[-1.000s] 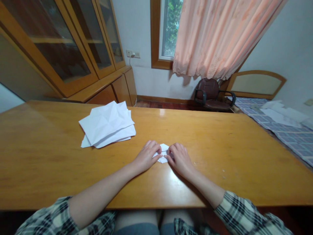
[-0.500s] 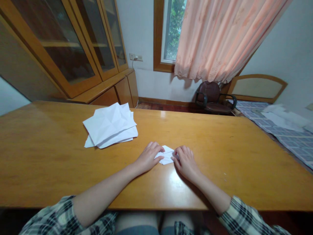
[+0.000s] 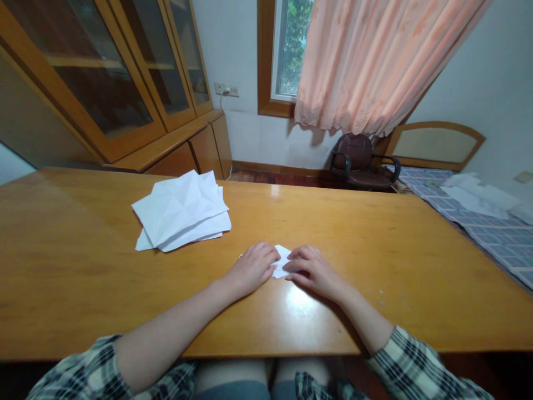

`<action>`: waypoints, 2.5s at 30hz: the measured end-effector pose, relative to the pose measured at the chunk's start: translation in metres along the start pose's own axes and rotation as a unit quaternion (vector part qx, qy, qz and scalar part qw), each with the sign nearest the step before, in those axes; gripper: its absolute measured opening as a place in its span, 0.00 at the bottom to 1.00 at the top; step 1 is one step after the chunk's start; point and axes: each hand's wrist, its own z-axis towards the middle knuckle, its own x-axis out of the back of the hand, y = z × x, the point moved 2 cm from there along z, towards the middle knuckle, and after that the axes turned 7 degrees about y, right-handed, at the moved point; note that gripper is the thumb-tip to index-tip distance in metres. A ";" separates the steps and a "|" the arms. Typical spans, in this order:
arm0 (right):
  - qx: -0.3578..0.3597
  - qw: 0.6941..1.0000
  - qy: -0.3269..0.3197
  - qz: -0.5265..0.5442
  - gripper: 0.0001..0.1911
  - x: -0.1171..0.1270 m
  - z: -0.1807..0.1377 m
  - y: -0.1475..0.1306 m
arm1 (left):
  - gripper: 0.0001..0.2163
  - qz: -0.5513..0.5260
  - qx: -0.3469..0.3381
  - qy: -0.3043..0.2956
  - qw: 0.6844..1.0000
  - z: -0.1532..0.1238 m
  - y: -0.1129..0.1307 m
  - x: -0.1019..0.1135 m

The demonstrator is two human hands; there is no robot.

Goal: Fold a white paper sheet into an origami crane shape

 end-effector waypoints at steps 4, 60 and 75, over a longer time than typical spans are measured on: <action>0.018 1.000 0.005 -0.013 0.08 -0.003 0.002 0.006 | 0.09 0.000 -0.049 -0.028 0.998 0.001 -0.002 0.002; -0.141 0.988 0.064 -0.009 0.04 -0.010 0.013 0.021 | 0.07 -0.072 0.055 0.008 0.996 0.016 -0.024 0.001; -0.031 0.997 0.070 0.003 0.07 -0.013 0.010 0.025 | 0.09 0.006 -0.015 -0.006 1.000 0.013 -0.021 0.002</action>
